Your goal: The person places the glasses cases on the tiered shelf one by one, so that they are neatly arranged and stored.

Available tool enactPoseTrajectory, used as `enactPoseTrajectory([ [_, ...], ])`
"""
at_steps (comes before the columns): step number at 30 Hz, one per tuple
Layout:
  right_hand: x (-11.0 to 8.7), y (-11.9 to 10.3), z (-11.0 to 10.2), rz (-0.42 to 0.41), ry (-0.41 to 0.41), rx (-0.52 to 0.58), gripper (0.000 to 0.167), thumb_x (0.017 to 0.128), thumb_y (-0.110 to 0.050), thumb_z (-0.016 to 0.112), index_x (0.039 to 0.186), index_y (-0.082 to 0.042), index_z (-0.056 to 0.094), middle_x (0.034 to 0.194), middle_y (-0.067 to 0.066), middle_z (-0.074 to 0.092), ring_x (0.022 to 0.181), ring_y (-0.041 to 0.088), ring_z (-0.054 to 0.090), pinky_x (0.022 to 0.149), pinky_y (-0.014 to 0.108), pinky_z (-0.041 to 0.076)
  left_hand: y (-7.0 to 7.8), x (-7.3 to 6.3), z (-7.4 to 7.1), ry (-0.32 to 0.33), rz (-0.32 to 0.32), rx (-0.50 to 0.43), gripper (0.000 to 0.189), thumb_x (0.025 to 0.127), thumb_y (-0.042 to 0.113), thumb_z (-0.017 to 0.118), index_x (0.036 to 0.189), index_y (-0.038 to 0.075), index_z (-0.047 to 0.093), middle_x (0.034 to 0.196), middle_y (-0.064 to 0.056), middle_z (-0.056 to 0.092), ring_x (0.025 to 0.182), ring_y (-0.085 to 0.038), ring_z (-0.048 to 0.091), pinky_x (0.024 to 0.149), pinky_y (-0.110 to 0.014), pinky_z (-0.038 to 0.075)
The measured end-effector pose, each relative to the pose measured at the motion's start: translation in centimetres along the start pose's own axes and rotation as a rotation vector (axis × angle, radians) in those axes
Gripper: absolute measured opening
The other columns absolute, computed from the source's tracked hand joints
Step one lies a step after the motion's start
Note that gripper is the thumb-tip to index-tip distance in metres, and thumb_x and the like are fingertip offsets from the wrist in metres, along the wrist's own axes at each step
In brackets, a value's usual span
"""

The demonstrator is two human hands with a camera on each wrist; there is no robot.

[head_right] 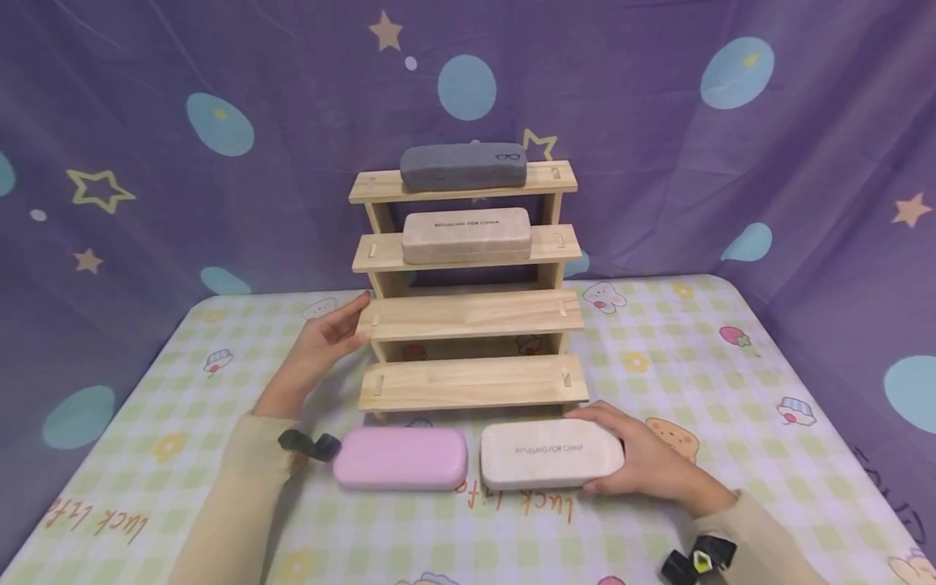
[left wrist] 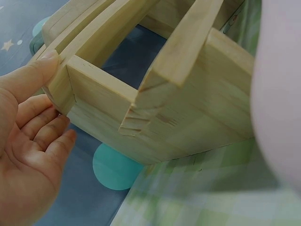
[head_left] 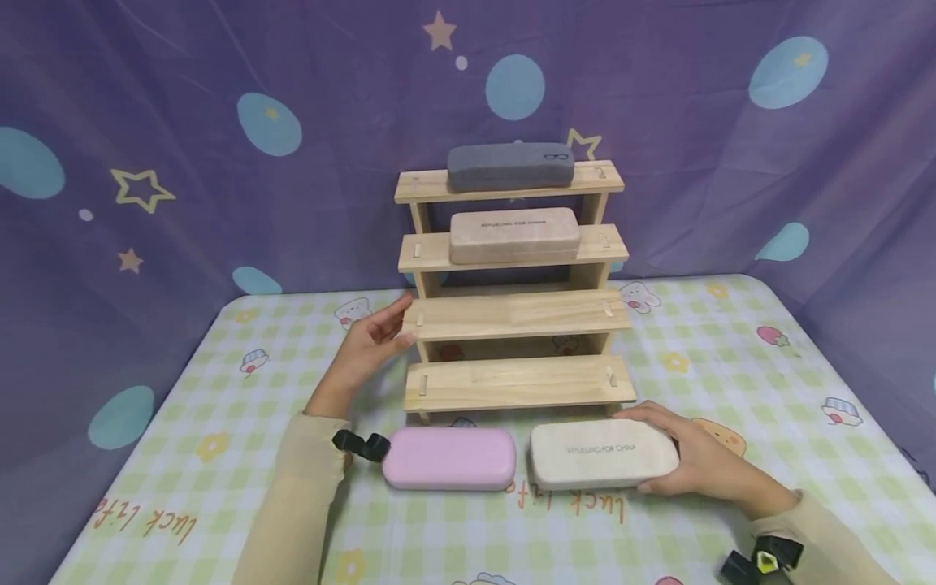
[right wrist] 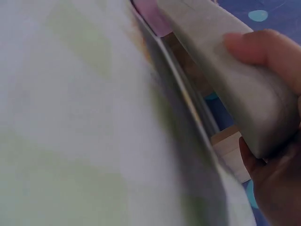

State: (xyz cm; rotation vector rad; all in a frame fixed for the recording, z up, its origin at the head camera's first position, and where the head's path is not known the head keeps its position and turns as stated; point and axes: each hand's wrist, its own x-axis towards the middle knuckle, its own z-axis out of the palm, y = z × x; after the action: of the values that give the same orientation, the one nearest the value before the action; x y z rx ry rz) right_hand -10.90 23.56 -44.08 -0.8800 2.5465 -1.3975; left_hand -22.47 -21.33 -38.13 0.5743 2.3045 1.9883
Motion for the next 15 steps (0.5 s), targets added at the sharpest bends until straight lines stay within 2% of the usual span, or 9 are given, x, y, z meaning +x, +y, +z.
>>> enactPoseTrajectory([
  [4, 0.3, -0.6, -0.6, -0.032, 0.014, 0.026, 0.080, 0.059, -0.017, 0.089, 0.130, -0.009, 0.053, 0.124, -0.001, 0.055, 0.106, 0.007, 0.052, 0.089, 0.013, 0.036, 0.0, 0.0, 0.0, 0.004, 0.007, 0.006, 0.060, 0.088, -0.005, 0.060, 0.142, -0.005, 0.035, 0.148, -0.016, 0.035, 0.135, -0.027, 0.036, 0.113, -0.030, 0.027],
  [8, 0.8, -1.1, -1.1, -0.054, 0.013, 0.053, 0.078, 0.058, -0.012, 0.088, 0.128, -0.011, 0.055, 0.122, -0.002, 0.056, 0.106, 0.009, 0.052, 0.090, 0.016, 0.036, -0.1, 0.0, 0.0, 0.005, 0.006, 0.006, 0.060, 0.088, -0.005, 0.061, 0.142, -0.005, 0.035, 0.148, -0.016, 0.035, 0.135, -0.027, 0.036, 0.112, -0.028, 0.028],
  [15, 1.7, -1.7, -1.8, -0.086, 0.011, 0.094, 0.078, 0.058, -0.010, 0.086, 0.129, -0.011, 0.054, 0.122, 0.000, 0.056, 0.101, 0.011, 0.052, 0.084, 0.020, 0.040, -0.1, 0.0, 0.1, 0.004, 0.001, 0.002, 0.060, 0.088, -0.004, 0.061, 0.142, -0.004, 0.034, 0.148, -0.015, 0.034, 0.136, -0.026, 0.035, 0.112, -0.029, 0.028],
])
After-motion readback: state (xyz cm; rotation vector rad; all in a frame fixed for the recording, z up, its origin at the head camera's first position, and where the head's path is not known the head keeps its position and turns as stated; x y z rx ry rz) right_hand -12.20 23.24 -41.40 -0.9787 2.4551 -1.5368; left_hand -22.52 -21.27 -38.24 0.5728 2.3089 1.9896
